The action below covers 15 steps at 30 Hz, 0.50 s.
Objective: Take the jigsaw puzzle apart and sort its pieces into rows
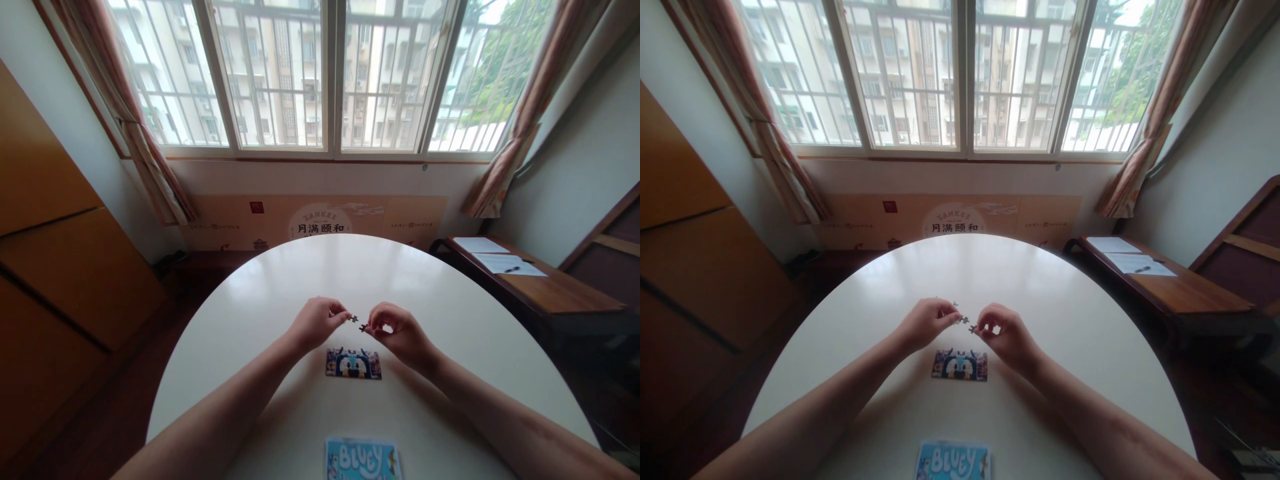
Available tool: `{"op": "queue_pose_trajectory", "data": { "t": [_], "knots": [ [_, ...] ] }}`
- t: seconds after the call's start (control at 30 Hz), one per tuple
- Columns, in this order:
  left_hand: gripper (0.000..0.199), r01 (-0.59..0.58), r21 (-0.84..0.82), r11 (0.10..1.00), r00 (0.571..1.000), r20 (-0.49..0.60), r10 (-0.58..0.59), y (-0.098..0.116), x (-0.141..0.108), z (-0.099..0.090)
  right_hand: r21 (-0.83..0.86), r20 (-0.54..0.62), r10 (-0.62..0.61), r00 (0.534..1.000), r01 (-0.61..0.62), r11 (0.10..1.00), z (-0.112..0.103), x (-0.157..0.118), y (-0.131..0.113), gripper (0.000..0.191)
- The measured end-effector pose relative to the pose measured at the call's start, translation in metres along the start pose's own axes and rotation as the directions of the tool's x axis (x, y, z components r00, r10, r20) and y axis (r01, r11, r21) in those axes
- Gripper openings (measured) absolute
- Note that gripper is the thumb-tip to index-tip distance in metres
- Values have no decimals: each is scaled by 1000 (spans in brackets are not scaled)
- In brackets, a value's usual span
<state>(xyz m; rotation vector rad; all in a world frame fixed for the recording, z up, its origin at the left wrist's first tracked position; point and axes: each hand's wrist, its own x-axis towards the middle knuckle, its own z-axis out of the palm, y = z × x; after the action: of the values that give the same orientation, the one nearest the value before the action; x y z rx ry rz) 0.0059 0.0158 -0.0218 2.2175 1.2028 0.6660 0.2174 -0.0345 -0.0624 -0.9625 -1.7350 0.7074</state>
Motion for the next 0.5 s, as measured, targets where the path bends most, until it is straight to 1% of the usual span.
{"op": "queue_pose_trajectory", "data": {
  "t": [0.07,0.13,0.2,0.23,0.3,0.37,0.5],
  "knots": [
    [24,56,-21,998,994,-91,-57,-7,3,-9,-6,-27,-9,1000,9,1000,0,0,1,16],
    [25,119,-11,993,975,-190,-119,-18,7,-19,-16,-49,3,999,-4,1000,-1,1,5,16],
    [25,174,14,985,953,-253,-165,-32,12,-27,-19,-59,30,998,-31,999,-2,2,11,13],
    [26,195,18,981,946,-268,-183,-38,13,-29,-19,-58,44,997,-46,999,-2,3,13,11],
    [26,234,17,972,937,-270,-221,-49,16,-30,-21,-50,65,997,-67,998,-2,3,17,7],
    [25,260,29,965,937,-249,-245,-54,16,-26,-33,-43,73,996,-75,997,-2,2,17,5],
    [23,282,119,952,942,-223,-251,-54,15,-19,-66,-32,67,997,-69,995,-1,1,14,8]
  ]
}}
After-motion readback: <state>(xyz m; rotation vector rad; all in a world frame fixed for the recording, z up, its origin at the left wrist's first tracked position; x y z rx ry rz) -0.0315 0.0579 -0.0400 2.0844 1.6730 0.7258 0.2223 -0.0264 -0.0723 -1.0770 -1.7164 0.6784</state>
